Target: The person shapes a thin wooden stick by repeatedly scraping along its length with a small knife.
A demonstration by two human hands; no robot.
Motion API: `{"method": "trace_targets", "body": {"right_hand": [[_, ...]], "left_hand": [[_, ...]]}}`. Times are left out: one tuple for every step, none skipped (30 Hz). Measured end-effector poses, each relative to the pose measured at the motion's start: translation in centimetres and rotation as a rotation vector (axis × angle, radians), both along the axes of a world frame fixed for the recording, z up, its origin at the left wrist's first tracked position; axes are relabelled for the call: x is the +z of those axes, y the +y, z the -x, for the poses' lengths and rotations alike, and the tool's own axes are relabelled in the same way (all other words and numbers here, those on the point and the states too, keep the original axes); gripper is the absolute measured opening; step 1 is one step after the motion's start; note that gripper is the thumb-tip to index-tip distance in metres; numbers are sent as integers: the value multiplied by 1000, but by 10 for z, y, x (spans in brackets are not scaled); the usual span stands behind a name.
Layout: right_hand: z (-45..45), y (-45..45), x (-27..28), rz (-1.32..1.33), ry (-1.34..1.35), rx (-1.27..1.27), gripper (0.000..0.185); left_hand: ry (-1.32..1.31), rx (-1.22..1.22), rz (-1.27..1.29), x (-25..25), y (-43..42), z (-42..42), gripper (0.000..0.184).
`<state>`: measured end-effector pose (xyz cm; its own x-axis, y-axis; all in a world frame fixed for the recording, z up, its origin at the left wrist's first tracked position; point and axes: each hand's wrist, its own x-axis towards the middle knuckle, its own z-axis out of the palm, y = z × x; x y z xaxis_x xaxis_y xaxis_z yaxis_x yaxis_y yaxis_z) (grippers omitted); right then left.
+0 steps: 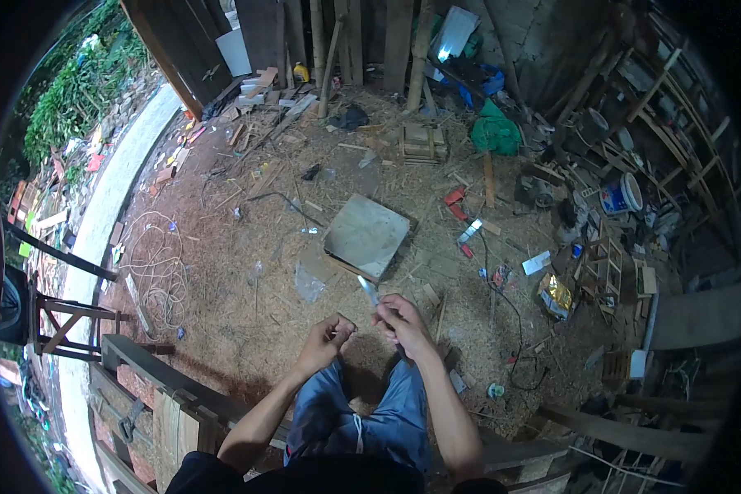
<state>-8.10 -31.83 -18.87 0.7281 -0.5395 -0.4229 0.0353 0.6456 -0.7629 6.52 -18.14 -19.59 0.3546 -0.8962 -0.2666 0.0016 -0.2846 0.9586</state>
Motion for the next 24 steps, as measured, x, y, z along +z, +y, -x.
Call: {"method": "trace_targets", "body": {"right_hand": [[-3, 4, 4, 22, 12, 72, 19], [-7, 9, 8, 43, 23, 147, 19], [-9, 12, 8, 56, 6, 155, 20], [-11, 11, 8, 68, 1, 155, 20], [-12, 10, 8, 70, 13, 156, 20], [-12, 11, 11, 71, 25, 155, 21], [-12, 11, 15, 78, 11, 146, 22], [-13, 11, 19, 85, 7, 145, 22], [-13, 11, 23, 100, 29, 136, 22], [-13, 9, 27, 116, 53, 128, 22], [-12, 9, 31, 119, 35, 126, 22], [-11, 7, 32, 121, 34, 124, 22], [-8, 5, 32, 128, 11, 98, 22], [-8, 4, 33, 139, -13, 72, 22], [-9, 6, 34, 130, -34, 75, 21], [-9, 11, 35, 127, -34, 70, 21], [-11, 18, 34, 118, -33, 126, 21], [-10, 22, 34, 108, -31, 181, 20], [-8, 23, 31, 80, -5, 178, 18], [-5, 22, 30, 75, -3, 173, 18], [-1, 20, 30, 76, 30, 207, 18], [1, 20, 30, 77, 60, 243, 17], [2, 20, 32, 72, 61, 231, 17], [7, 17, 31, 68, 62, 231, 17]], "left_hand": [[0, -3, 7, 0, 1, 1, 14], [-48, 15, 5, 0, 4, 2, 16], [-99, 34, 3, 3, 5, 2, 17], [-104, 35, 15, 7, 6, 1, 17], [-104, 42, 27, 10, 8, 2, 17], [-103, 47, 38, 14, 10, 2, 17], [-108, 47, 47, 15, 9, 1, 17], [-133, 61, 93, 15, 9, 2, 17], [-155, 75, 136, 16, 10, 2, 18], [-157, 74, 142, 17, 11, 3, 18], [-156, 70, 155, 19, 11, 3, 18], [-155, 66, 166, 21, 12, 3, 18], [-157, 63, 165, 22, 14, 3, 18], [-161, 53, 141, 24, 14, 3, 19], [-164, 41, 117, 25, 13, 3, 19], [-165, 36, 115, 25, 14, 3, 19], [-175, 57, 136, 21, 13, 4, 19], [-184, 76, 156, 22, 13, 6, 18], [-181, 68, 151, 24, 16, 9, 18], [-184, 62, 149, 26, 21, 12, 18], [-187, 60, 146, 28, 25, 15, 18], [-187, 59, 142, 27, 28, 16, 18], [-209, 69, 158, 26, 29, 18, 18], [-228, 79, 173, 26, 32, 20, 18]]}}
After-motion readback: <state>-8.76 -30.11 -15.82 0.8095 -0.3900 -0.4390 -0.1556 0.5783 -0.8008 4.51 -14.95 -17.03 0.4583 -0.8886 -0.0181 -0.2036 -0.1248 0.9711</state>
